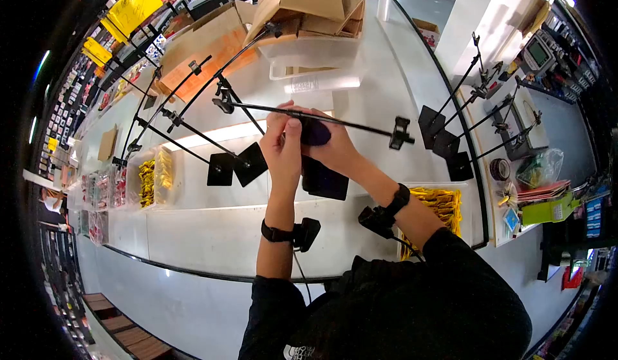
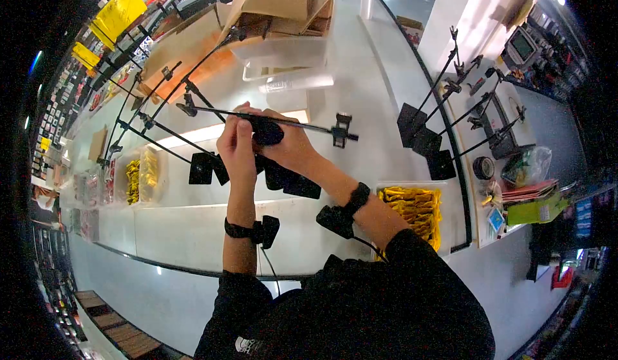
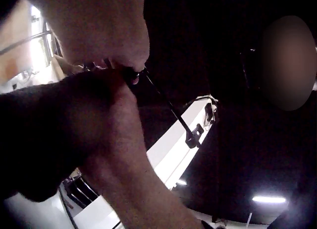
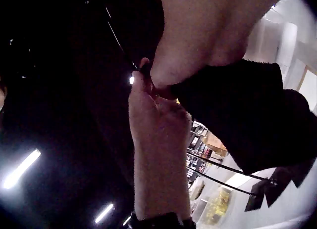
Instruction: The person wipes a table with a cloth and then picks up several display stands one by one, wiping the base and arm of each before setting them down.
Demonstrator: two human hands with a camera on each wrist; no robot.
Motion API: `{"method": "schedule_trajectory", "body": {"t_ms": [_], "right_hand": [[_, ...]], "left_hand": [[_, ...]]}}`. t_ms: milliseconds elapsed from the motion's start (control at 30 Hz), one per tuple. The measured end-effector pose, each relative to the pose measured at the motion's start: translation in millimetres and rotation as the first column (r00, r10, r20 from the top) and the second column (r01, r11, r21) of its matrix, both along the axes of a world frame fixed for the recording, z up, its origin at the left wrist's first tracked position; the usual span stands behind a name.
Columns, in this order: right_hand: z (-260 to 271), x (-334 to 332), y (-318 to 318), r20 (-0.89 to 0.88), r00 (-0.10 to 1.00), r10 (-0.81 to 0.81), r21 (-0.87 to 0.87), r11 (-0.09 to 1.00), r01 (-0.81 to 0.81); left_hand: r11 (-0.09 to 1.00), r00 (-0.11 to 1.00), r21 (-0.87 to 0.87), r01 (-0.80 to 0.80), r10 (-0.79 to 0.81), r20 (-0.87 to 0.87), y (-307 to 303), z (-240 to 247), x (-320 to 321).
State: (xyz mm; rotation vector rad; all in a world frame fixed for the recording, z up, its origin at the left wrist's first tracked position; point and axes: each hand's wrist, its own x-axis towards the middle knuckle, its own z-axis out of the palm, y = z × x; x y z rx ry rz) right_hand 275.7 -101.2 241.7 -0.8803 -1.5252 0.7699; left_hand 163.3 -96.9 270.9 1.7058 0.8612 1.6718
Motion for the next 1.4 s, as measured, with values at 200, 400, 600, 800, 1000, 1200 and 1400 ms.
{"method": "schedule_trajectory", "body": {"t_ms": [200,400,600,800,1000,1200,1400], "right_hand": [[-144,3,-3,0.424,0.904,-0.06,-0.149,0.98,0.135],[-120,6,1,0.471,0.874,-0.12,-0.05,0.985,0.162],[16,-6,20,0.112,0.984,-0.136,0.091,0.988,0.126],[-98,-17,-5,0.418,0.88,-0.225,-0.169,0.933,0.318],[-218,7,-26,0.665,0.737,-0.122,-0.281,0.874,0.397],[-219,8,-28,0.627,0.759,-0.175,-0.266,0.868,0.42],[-108,-8,-22,0.257,0.909,-0.327,-0.167,0.912,0.375]], "left_hand": [[0.997,0.991,-0.076,0.027,-0.017,0.133,20,-6,-18],[0.997,0.982,-0.042,0.067,-0.059,0.177,21,-10,-13],[0.999,0.998,0.003,0.041,-0.041,0.038,28,-13,-9],[0.998,0.995,-0.055,-0.002,0.008,0.097,22,-4,-19],[0.984,0.99,0.116,0.137,-0.13,-0.063,4,-6,6],[0.943,0.934,-0.186,0.274,-0.215,0.285,-2,-15,21],[0.976,0.928,-0.118,0.185,-0.133,0.349,6,-20,24]]}}
